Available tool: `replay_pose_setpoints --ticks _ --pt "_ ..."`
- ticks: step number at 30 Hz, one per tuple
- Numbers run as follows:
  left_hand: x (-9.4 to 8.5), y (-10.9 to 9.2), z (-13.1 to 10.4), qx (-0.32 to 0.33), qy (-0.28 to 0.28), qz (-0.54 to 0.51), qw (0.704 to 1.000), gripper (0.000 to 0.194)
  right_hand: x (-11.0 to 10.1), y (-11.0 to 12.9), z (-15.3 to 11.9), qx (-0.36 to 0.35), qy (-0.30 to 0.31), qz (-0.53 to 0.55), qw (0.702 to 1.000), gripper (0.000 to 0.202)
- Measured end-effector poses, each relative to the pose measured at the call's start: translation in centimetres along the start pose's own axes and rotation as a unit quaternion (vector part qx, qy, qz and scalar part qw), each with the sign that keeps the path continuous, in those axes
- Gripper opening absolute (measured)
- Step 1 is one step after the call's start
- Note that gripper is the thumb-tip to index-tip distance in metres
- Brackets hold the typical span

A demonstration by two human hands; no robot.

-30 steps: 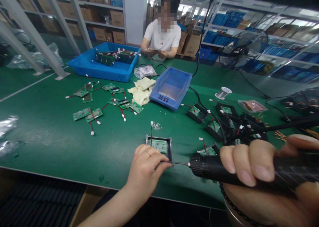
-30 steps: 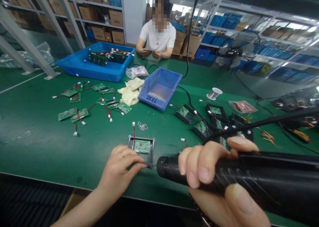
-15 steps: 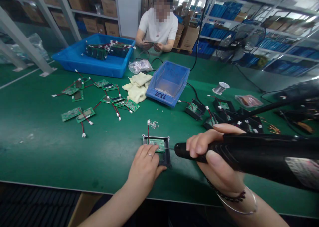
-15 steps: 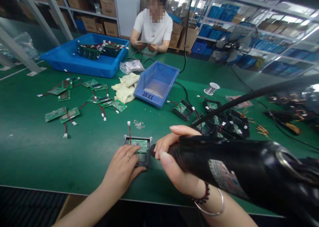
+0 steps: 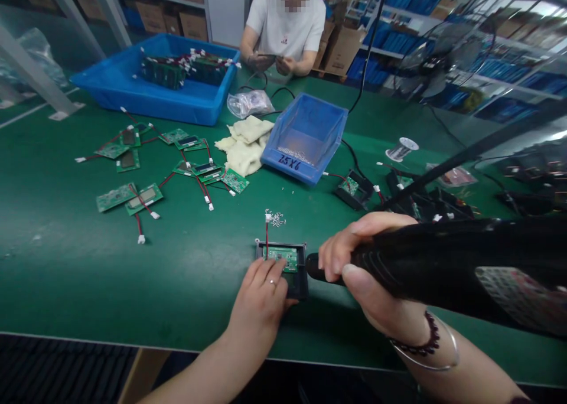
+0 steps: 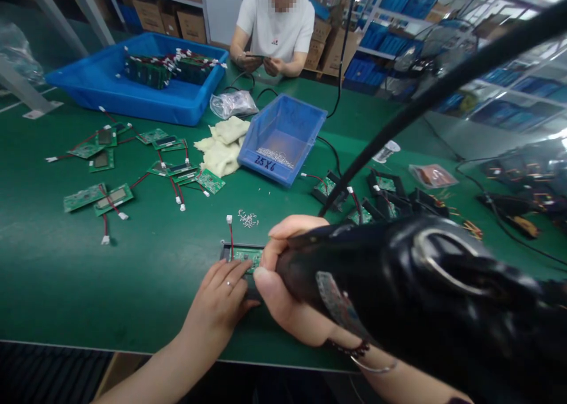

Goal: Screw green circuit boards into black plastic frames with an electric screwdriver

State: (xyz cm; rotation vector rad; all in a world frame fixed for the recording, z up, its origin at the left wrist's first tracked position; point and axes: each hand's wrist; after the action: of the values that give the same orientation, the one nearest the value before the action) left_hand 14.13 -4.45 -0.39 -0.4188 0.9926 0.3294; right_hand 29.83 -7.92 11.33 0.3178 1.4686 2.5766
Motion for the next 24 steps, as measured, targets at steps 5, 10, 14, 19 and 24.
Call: replay_pose_setpoints --ticks 5,10,14,19,24 --pt "0.0 -0.2 -0.2 -0.015 0.017 0.003 1.0 0.007 0.3 -0.3 1.4 0.027 0.023 -0.012 0.999 0.029" --pt "0.4 -0.1 -0.4 -0.008 -0.011 -0.003 1.0 0.018 1.4 -0.5 2.7 0.045 0.064 -0.051 0.996 0.032" --pt "1.3 -0.4 -0.7 -0.029 0.004 -0.008 1.0 0.019 2.5 -0.8 3.2 0.034 0.083 -0.068 0.994 0.02" --pt "2.3 -0.6 -1.1 -0.041 0.022 -0.006 0.999 0.019 3.4 -0.9 3.6 0.071 0.114 -0.091 0.987 0.014" --pt "1.3 -0.4 -0.6 -0.028 -0.011 -0.005 1.0 0.009 2.4 -0.8 4.1 0.071 0.162 -0.071 0.982 0.014"
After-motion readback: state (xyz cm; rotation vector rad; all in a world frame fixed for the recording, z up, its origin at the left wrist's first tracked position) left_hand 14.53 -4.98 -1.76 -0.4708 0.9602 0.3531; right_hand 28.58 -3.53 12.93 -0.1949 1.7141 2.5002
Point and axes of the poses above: each hand's wrist, its own z-axis towards the middle knuckle, its own x-axis out of the palm, y = z × x, and after that the axes turned 10 degrees about z, right-handed
